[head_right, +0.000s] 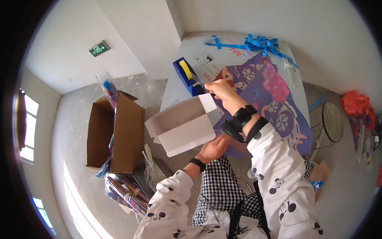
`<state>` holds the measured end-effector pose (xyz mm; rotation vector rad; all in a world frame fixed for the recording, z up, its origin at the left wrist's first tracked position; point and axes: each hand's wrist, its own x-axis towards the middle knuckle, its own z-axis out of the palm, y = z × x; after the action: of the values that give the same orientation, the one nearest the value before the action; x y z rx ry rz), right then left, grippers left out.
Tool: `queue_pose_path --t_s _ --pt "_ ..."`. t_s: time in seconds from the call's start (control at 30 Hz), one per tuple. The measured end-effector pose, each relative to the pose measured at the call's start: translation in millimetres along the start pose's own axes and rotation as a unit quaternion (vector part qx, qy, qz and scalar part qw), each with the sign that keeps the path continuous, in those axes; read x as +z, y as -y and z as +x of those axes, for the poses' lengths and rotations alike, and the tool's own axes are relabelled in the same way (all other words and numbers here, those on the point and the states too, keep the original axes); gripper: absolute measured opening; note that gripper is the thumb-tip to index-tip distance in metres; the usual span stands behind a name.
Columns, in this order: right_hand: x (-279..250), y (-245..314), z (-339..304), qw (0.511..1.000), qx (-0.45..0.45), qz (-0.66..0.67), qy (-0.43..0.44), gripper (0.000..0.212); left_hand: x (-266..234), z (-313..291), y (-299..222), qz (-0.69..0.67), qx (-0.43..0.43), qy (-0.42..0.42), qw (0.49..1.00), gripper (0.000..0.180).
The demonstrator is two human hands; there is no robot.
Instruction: The recorder is assembling a cartoon-themed kite by inserting support rods and securing them with tape.
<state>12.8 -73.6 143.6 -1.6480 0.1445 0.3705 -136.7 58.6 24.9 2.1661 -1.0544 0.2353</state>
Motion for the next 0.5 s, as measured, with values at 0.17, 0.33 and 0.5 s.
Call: queue_pose_path --t_s 0.17,0.33,0.5 --pt "0 4 2 0.994 0.013 0.103 -0.021 0.016 -58 -20 -49 0.066 0.104 -0.172 0.977 0.041" --pt "-2 4 -3 0.994 0.018 0.105 -0.032 0.014 -156 -23 0 0.236 -0.246 -0.107 0.934 0.069" --pt "-7 -14 -9 0.994 0.012 0.106 0.002 0.017 -184 -44 45 0.217 -0.253 0.007 0.943 0.041"
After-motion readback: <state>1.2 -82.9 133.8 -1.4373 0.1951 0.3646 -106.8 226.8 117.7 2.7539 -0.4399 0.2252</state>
